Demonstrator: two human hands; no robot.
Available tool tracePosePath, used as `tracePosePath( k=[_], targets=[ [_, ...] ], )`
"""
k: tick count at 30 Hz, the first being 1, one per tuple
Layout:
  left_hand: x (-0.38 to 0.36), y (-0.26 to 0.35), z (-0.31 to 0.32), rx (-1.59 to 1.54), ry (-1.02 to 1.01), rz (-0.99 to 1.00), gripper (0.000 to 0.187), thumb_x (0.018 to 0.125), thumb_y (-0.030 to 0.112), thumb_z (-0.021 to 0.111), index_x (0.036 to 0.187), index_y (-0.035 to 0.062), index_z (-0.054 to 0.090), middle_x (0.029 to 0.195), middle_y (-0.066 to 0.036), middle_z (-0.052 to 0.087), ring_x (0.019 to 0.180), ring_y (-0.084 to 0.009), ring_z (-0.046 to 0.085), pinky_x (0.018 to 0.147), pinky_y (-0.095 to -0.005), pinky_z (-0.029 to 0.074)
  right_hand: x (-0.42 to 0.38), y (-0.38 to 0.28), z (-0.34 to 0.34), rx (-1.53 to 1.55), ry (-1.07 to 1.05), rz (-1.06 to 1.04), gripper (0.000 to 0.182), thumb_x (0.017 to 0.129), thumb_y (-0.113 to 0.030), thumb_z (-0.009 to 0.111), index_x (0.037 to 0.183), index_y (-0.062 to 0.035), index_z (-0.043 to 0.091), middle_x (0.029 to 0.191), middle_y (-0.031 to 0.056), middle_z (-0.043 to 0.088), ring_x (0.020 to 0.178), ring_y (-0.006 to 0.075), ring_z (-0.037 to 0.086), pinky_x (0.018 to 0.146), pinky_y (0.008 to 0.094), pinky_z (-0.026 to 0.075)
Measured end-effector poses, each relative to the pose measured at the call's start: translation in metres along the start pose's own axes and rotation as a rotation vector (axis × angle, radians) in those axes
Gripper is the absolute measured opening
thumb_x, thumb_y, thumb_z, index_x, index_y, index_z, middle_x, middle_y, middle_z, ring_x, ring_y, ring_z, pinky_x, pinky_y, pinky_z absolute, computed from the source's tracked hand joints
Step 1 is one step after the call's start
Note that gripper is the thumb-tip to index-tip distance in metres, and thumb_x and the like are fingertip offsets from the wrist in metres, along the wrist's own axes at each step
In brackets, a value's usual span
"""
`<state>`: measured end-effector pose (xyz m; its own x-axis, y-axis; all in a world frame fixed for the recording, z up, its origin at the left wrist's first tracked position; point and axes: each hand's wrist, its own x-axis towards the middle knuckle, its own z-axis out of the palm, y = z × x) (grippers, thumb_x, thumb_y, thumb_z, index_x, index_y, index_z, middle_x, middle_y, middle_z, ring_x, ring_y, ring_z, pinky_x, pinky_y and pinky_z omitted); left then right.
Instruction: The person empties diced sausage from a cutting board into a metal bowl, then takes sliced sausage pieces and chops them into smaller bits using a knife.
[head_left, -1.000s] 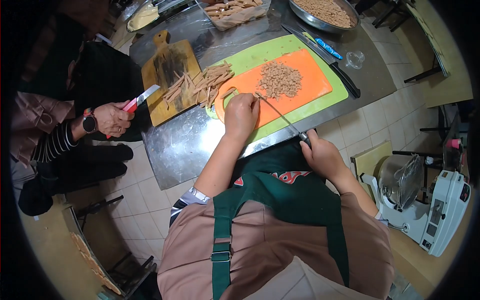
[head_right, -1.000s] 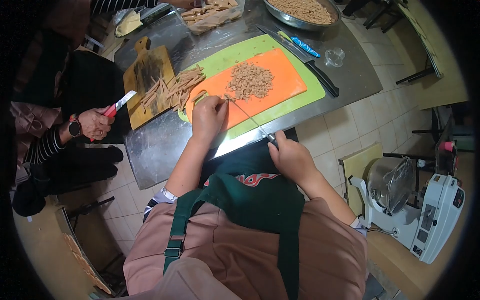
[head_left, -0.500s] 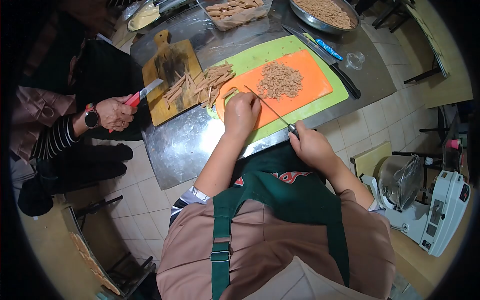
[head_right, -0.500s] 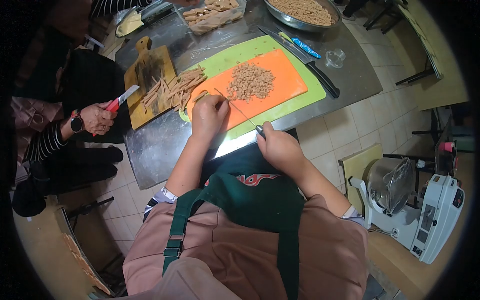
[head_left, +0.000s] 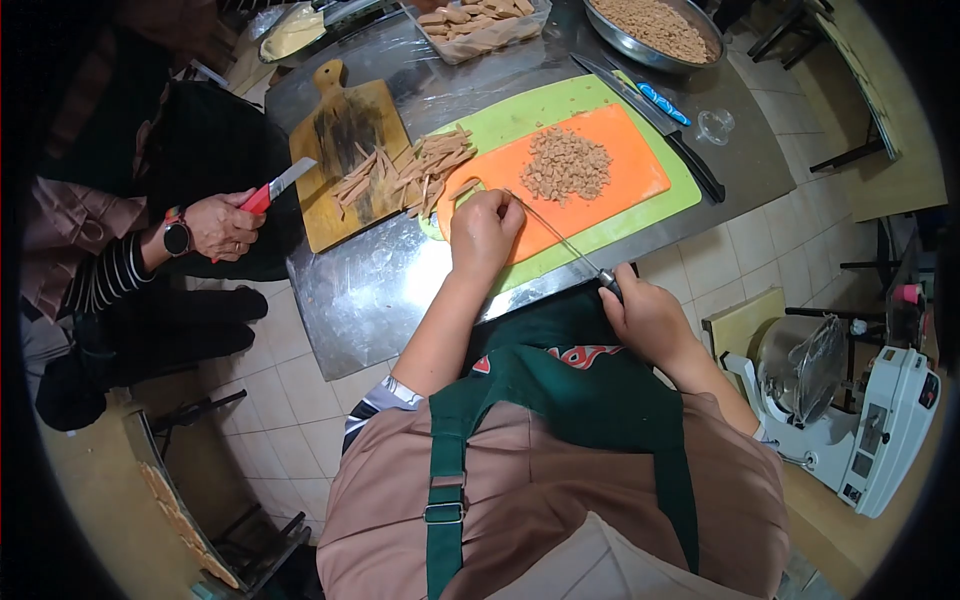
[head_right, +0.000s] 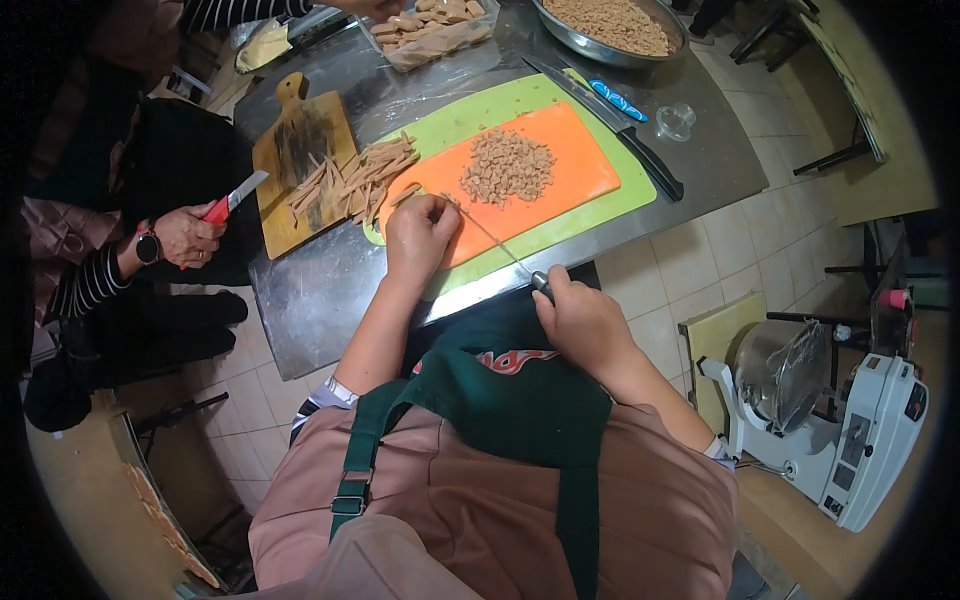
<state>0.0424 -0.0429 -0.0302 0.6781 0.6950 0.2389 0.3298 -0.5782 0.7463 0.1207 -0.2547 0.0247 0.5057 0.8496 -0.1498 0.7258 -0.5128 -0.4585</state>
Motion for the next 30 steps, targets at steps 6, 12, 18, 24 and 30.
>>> tracePosePath(
  k=[6, 12, 18, 24, 30],
  targets=[
    [-0.002, 0.002, -0.001, 0.002, 0.024, 0.010, 0.017, 0.074, 0.013, 0.062, 0.068, -0.0024, 0.059, 0.067, -0.016, 0.059, 0.063, -0.0311, 0.058, 0.059, -0.0391, 0.046, 0.022, -0.006, 0.008, -0.025, 0.021, -0.037, 0.024, 0.087, -0.023, 0.051, 0.091, -0.0011, 0.043, 0.064, 0.0188, 0.059, 0.062, 0.0391, 0.059, 0.057, 0.0500, 0.046],
    [-0.005, -0.004, 0.002, 0.031, 0.046, 0.034, 0.021, 0.076, 0.020, 0.063, 0.072, -0.0011, 0.063, 0.067, -0.015, 0.060, 0.060, -0.0285, 0.059, 0.058, -0.0363, 0.047, 0.033, -0.013, 0.012, -0.019, -0.072, 0.011, 0.024, 0.088, -0.024, 0.050, 0.091, -0.0003, 0.044, 0.067, 0.0201, 0.060, 0.065, 0.0384, 0.060, 0.060, 0.0484, 0.047],
    [-0.005, -0.005, 0.003, 0.065, 0.041, 0.016, 0.020, 0.077, 0.020, 0.063, 0.075, -0.0001, 0.062, 0.068, -0.015, 0.060, 0.061, -0.0281, 0.060, 0.058, -0.0363, 0.047, -0.001, 0.005, 0.004, 0.001, -0.099, 0.062, 0.025, 0.089, -0.024, 0.049, 0.092, -0.0010, 0.043, 0.067, 0.0207, 0.060, 0.065, 0.0410, 0.059, 0.060, 0.0500, 0.046],
    [-0.006, -0.002, 0.000, 0.060, 0.093, 0.124, 0.012, 0.079, 0.009, 0.057, 0.075, -0.0014, 0.061, 0.070, -0.017, 0.058, 0.067, -0.0326, 0.057, 0.062, -0.0407, 0.046, -0.004, 0.013, -0.022, 0.141, -0.239, 0.148, 0.027, 0.090, -0.027, 0.047, 0.096, -0.0010, 0.043, 0.076, 0.0258, 0.060, 0.075, 0.0438, 0.058, 0.067, 0.0484, 0.045],
    [-0.002, -0.009, -0.017, 0.006, 0.167, 0.180, 0.015, 0.081, 0.010, 0.055, 0.090, -0.0002, 0.064, 0.078, -0.017, 0.060, 0.070, -0.0318, 0.059, 0.066, -0.0387, 0.047, 0.000, 0.016, -0.027, 0.380, -0.213, 0.205, 0.032, 0.091, -0.029, 0.047, 0.098, 0.0014, 0.046, 0.082, 0.0278, 0.060, 0.083, 0.0449, 0.057, 0.071, 0.0459, 0.044]
  ],
)
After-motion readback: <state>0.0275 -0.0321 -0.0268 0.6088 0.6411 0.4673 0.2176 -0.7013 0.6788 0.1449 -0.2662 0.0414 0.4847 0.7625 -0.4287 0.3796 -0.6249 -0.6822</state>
